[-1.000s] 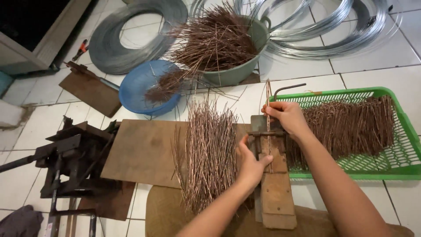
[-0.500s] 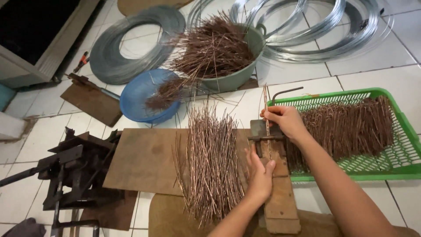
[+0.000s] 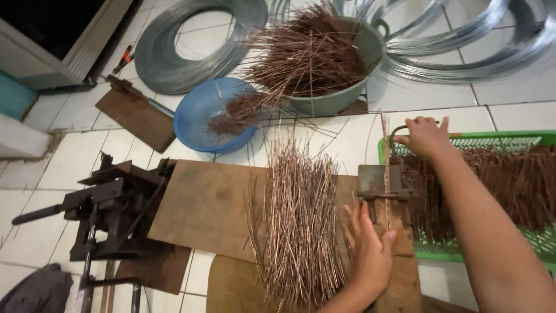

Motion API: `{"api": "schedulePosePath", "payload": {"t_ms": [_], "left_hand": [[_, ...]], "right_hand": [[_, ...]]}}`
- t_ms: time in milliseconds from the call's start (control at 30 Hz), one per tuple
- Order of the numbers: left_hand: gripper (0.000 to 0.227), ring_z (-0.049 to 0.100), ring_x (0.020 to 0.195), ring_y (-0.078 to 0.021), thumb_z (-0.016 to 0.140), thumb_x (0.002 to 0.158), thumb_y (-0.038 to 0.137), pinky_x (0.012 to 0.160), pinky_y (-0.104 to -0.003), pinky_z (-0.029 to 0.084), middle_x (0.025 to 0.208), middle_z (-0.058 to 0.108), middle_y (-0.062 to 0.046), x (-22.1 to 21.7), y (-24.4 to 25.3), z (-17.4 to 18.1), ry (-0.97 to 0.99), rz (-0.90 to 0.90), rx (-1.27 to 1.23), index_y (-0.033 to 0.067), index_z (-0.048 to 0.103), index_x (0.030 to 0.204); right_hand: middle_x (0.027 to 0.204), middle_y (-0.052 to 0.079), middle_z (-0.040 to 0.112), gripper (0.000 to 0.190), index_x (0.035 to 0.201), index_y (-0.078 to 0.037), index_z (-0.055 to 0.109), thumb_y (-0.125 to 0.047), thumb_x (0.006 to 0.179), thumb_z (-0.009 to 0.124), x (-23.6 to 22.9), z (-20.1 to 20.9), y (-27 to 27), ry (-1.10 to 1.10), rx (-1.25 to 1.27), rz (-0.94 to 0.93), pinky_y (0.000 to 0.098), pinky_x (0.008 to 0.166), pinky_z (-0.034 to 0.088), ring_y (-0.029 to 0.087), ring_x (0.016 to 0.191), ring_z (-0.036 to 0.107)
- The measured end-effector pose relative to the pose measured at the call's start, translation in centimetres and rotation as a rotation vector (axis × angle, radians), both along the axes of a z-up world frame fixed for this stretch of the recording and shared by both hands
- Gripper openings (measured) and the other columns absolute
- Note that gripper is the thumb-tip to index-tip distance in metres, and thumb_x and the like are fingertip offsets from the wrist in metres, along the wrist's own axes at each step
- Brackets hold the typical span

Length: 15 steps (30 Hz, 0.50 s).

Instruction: Sorting and aligning thin metal wires by hand and placing them into a basket.

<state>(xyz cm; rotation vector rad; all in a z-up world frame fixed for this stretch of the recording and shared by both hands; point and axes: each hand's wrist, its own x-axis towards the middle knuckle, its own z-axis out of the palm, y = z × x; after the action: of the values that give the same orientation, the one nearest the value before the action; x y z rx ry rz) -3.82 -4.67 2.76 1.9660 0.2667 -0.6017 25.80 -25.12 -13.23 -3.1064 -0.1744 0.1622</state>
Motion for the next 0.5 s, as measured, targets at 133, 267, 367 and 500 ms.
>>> {"api": "schedulePosePath", "payload": {"t_ms": [133,267,367,500], "left_hand": [[0.072,-0.022,0.148,-0.0396,0.041,0.102,0.025,0.118,-0.062,-0.013,0.166,-0.019,-0.015,0.0,-0.2,-1.6,-0.133,-0.013,0.04,0.0029,-0.003,0.155],[0.068,-0.031,0.146,-0.0392,0.035,0.103,0.022,0.118,-0.06,-0.017,0.164,-0.027,-0.018,-0.1,0.2,-1.0,-0.184,-0.088,0.048,-0.0043,-0.002,0.154],[0.064,-0.023,0.149,-0.041,0.043,0.101,0.017,0.116,-0.062,-0.016,0.165,-0.015,-0.024,0.0,-0.3,-4.8,-0.408,-0.057,0.14,-0.0112,0.013,0.151],[0.068,-0.023,0.148,-0.0391,0.039,0.104,0.025,0.118,-0.059,-0.018,0.165,-0.02,-0.02,-0.1,-0.1,-3.0,-0.343,-0.085,0.146,-0.0071,0.005,0.152]], "right_hand": [[0.119,0.015,0.069,0.089,0.134,-0.025,0.067,-0.09,0.076,0.052,2.0,3.1,0.0,-0.145,-0.074,0.045,0.0536,0.111,0.024,0.033,0.12,0.055],[0.111,0.016,0.069,0.086,0.116,-0.009,0.074,-0.084,0.072,0.074,2.5,8.4,-1.1,-0.676,0.033,0.14,0.0495,0.125,0.017,0.032,0.118,0.056],[0.116,0.014,0.051,0.068,0.107,-0.008,0.074,-0.063,0.074,0.095,-0.9,15.8,0.5,-1.008,0.166,0.205,0.0485,0.11,0.025,0.036,0.112,0.037],[0.119,0.018,0.042,0.076,0.116,-0.002,0.064,-0.052,0.078,0.107,-10.7,24.4,2.9,-1.172,0.226,0.216,0.049,0.108,0.022,0.039,0.115,0.036]]}}
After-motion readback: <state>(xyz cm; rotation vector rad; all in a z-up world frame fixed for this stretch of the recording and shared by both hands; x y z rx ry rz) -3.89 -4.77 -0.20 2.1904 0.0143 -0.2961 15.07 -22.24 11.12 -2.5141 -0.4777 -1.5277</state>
